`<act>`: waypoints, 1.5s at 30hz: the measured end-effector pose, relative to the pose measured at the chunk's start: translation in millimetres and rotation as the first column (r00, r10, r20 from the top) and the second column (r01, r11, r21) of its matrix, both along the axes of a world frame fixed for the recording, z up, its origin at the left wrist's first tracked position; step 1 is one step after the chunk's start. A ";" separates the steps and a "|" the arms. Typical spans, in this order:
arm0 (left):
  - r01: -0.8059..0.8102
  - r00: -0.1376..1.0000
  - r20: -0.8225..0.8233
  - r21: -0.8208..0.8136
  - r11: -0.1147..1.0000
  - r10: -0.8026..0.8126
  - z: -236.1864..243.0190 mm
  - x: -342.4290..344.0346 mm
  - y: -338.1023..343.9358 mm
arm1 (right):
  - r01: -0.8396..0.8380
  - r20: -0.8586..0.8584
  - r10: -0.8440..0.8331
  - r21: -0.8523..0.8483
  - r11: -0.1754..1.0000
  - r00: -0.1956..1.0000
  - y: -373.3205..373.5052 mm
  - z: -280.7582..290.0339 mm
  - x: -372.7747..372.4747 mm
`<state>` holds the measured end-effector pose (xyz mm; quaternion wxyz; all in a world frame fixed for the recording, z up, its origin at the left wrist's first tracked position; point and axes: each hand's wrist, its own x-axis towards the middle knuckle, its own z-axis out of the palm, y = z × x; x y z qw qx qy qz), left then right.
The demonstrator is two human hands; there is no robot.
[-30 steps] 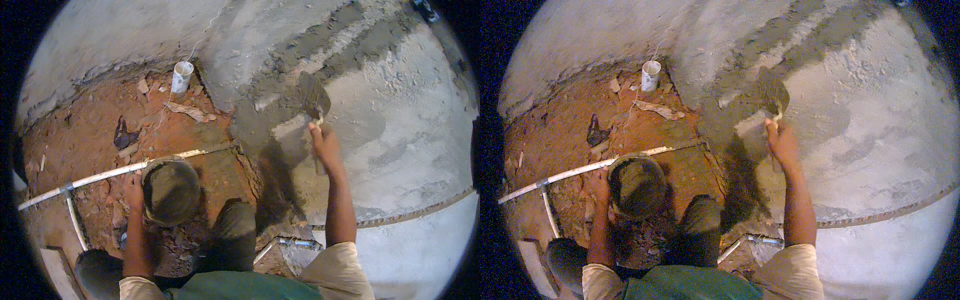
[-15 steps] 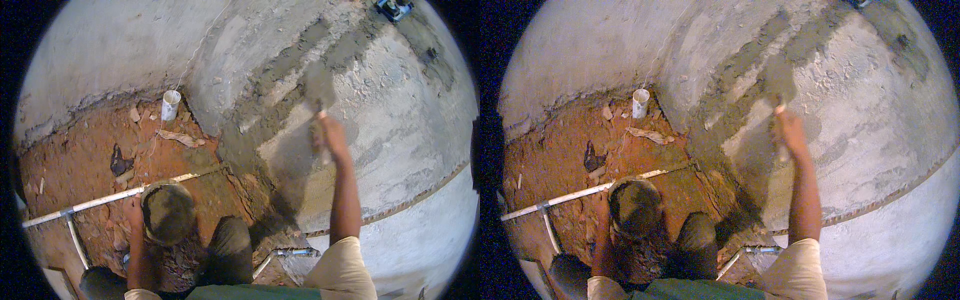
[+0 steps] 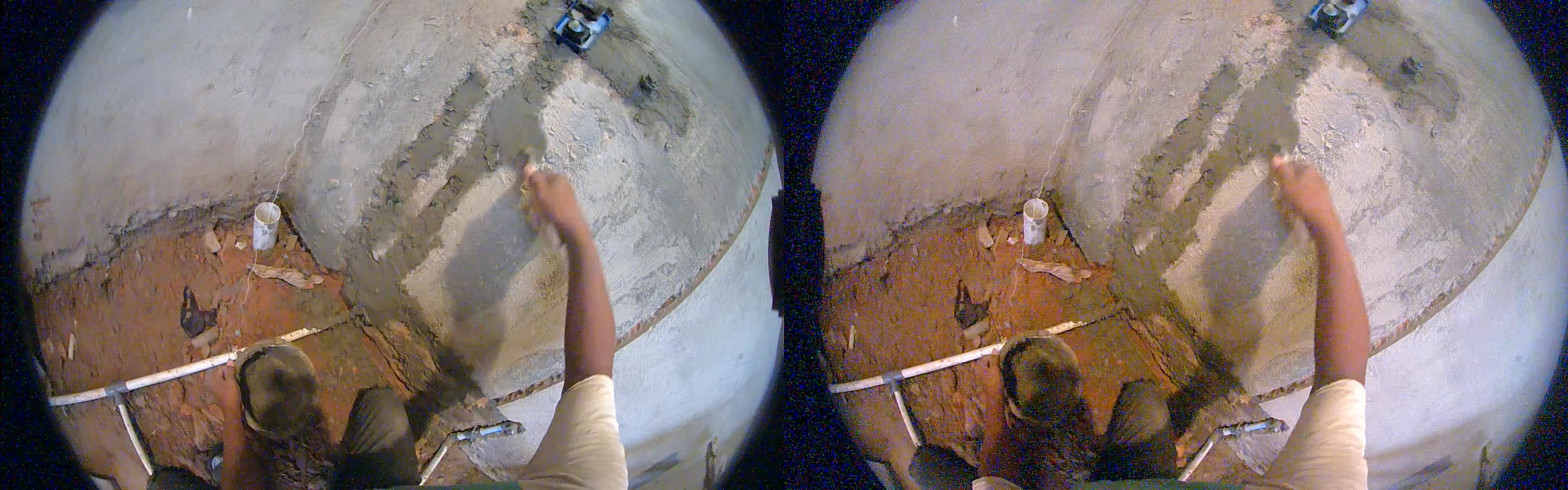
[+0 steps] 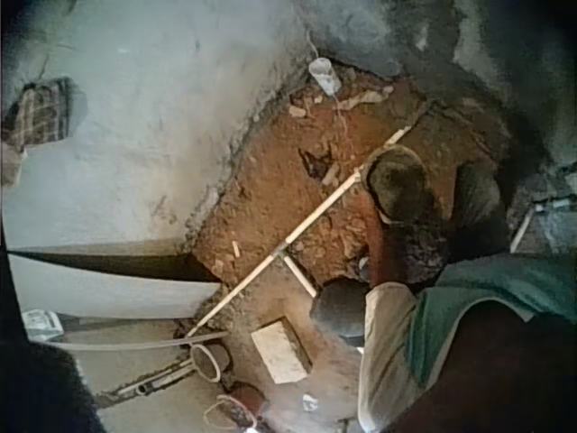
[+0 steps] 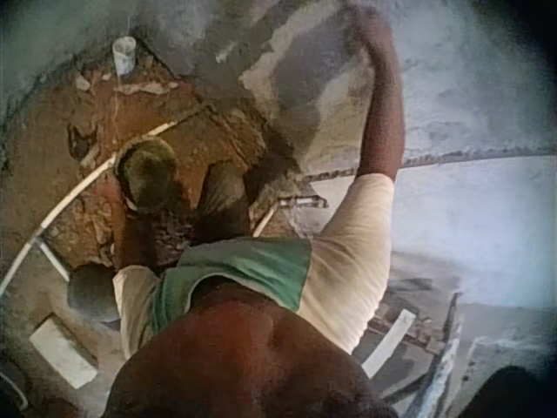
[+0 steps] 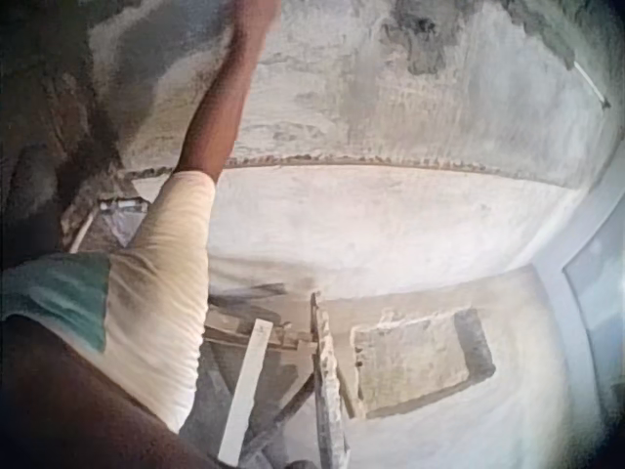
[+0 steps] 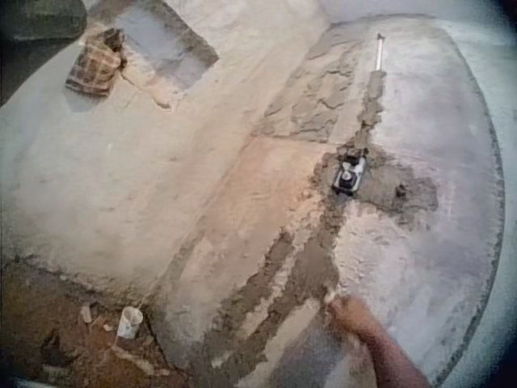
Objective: The person applies mortar to a wall using a trowel. The person scoops mortar from a bucket and spreads it onto the concrete surface in vertical strokes.
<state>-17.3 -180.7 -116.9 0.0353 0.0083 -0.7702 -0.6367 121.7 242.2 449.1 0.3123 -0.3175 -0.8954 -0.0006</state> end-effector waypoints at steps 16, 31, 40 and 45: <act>-0.019 1.000 0.020 -0.144 0.989 0.022 20.1 4.9 -2.5 | -0.047 -0.140 0.027 -0.144 0.988 0.990 -22.6 41.3 -11.1; -0.008 1.000 -0.014 -0.131 0.991 0.006 5.3 -3.3 0.7 | 0.025 0.334 0.053 -0.227 0.974 0.941 4.4 -213.4 27.8; -0.079 0.989 -0.141 -0.201 0.976 0.051 21.0 -1.3 2.8 | -0.021 -0.174 -0.023 -0.248 0.969 0.984 -17.0 -65.7 10.4; -0.060 0.995 -0.091 -0.165 0.984 0.045 9.0 -3.4 0.8 | -0.040 -0.044 0.041 0.005 0.999 0.998 2.1 -185.3 17.0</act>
